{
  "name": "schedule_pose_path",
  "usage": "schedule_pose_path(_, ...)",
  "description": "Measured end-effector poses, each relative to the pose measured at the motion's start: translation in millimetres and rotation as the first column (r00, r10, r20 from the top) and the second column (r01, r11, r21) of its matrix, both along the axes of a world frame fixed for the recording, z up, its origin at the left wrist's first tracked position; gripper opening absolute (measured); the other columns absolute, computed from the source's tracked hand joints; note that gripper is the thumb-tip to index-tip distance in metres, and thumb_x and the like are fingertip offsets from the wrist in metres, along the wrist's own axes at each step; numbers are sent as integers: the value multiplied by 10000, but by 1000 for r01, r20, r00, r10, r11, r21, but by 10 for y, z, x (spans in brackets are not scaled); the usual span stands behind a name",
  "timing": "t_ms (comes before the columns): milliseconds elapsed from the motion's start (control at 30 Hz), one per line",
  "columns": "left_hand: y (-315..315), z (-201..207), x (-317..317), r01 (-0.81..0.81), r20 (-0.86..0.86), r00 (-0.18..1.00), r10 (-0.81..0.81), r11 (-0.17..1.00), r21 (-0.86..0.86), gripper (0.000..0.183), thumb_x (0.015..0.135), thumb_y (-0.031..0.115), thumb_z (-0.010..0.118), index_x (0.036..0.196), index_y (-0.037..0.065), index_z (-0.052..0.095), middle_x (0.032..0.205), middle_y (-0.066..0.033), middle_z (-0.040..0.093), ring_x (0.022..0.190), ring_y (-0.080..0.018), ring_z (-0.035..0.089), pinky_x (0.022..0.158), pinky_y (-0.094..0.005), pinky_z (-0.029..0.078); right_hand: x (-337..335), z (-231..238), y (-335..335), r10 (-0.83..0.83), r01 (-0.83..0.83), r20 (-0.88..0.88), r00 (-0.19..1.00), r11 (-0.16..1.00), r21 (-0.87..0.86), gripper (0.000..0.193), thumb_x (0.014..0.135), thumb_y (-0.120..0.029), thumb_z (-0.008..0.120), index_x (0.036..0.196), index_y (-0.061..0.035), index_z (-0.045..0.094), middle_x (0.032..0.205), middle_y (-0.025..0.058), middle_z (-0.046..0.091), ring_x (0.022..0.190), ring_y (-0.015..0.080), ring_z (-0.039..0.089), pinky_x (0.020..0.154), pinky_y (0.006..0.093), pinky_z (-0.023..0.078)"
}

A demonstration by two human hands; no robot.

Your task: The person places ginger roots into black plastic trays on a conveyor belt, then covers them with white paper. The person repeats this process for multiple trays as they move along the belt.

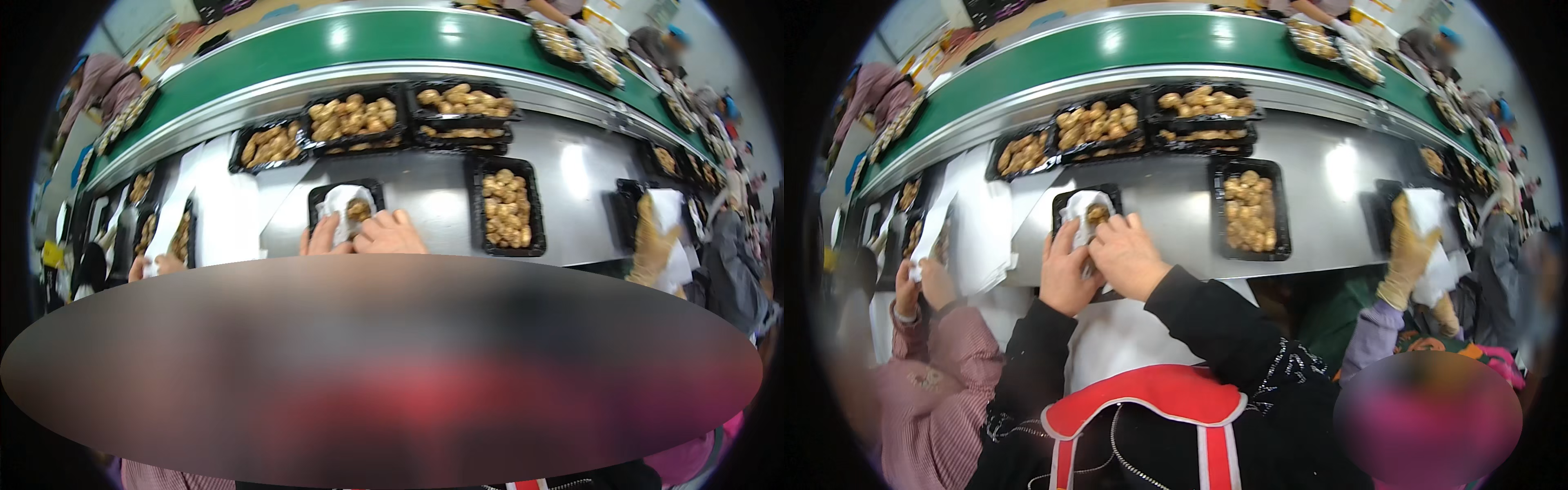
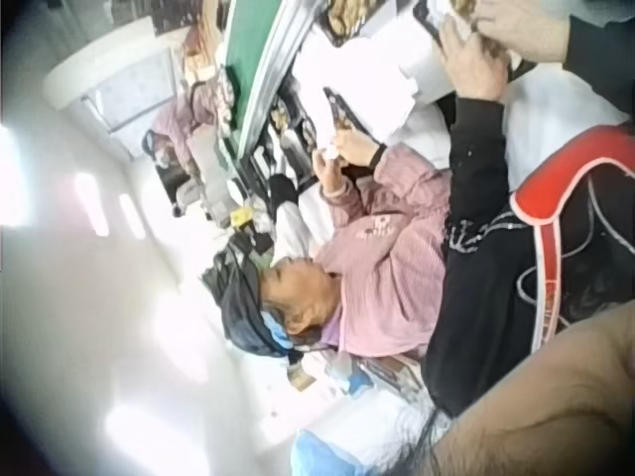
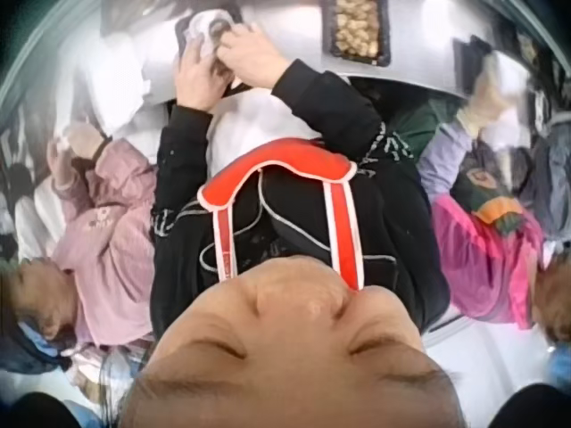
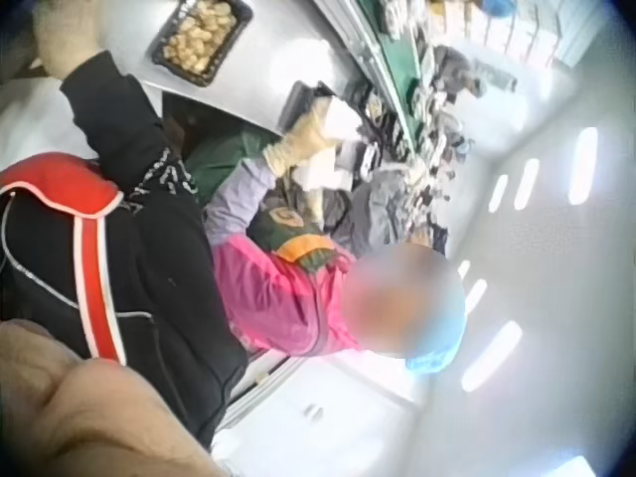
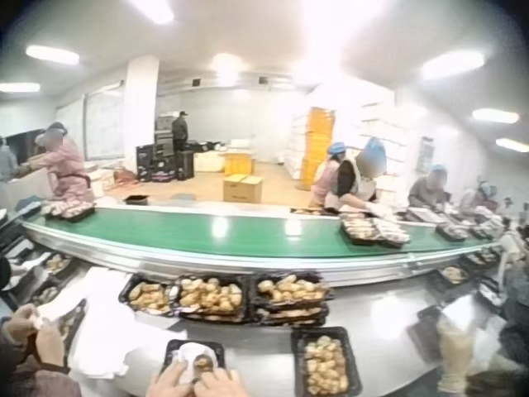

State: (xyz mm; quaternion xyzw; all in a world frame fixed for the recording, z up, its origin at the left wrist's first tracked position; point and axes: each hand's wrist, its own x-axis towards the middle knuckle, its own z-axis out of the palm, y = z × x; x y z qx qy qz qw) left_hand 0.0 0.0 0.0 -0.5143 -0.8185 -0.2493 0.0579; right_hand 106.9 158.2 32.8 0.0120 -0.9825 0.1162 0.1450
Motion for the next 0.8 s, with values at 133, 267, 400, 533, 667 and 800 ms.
schedule_pose_path(133, -11, 298, 180, -36, 59, 998, 39, 998, -52, 307, 718, 180, 836, 991, 71, 744, 1523, -227, 492, 1426, -398, 455, 1192, -582, 287, 292, 229, 503, -88, 21, -480, 873, 990, -143, 161, 774, -53, 673, 934, -69, 665, 980, 99, 624, 942, 320, 579, 845, 452, 444)
schedule_pose_path(267, 79, 355, 177, -29, 40, 999, 30, 999, -32, 297, 728, 186, 832, 986, 65, 747, 1522, -236, 487, 1425, -414, 448, 1194, -577, 284, 1047, 470, 1620, -509, 520, -326, 796, 852, -60, 223, 794, -45, 715, 1013, -87, 726, 1063, 109, 684, 1044, 351, 614, 933, 458, 481)
schedule_pose_path(400, 84, 301, 162, -2, 29, 1000, 1, 1000, 10, 312, 710, 151, 830, 987, 51, 729, 1515, -237, 491, 1396, -422, 467, 1165, -549, 325, 1566, 406, 1917, -570, 575, -81, 818, 810, 113, 305, 816, -116, 717, 1119, -101, 742, 1267, 141, 638, 1227, 373, 553, 1021, 487, 436)
schedule_pose_path(533, 66, 336, 193, -6, 26, 1000, 5, 1000, 10, 355, 699, 120, 830, 1023, 24, 720, 1511, -232, 494, 1355, -433, 487, 1132, -515, 371, 1567, 100, 1909, -526, 528, -51, 849, 838, 137, 292, 786, -120, 723, 1076, -93, 735, 1309, 140, 623, 1261, 366, 536, 1036, 499, 419)
schedule_pose_path(667, 76, 339, 178, 4, 10, 1000, -4, 1000, 13, 386, 697, 106, 830, 1056, 19, 716, 1514, -226, 491, 1342, -448, 481, 1122, -516, 386, 1664, 189, 1980, -600, 577, -47, 799, 786, -222, 227, 801, -106, 720, 1022, -56, 714, 1186, 133, 675, 1156, 335, 598, 978, 447, 467)
schedule_pose_path(800, 65, 308, 160, -10, 86, 996, 11, 1000, -12, 407, 709, 158, 832, 1077, 22, 721, 1514, -252, 481, 1424, -432, 437, 1189, -551, 296, 1755, 533, 1886, -575, 600, 222, 788, 634, -487, 185, 852, -108, 715, 999, 4, 723, 1005, 146, 699, 974, 304, 665, 878, 395, 525)
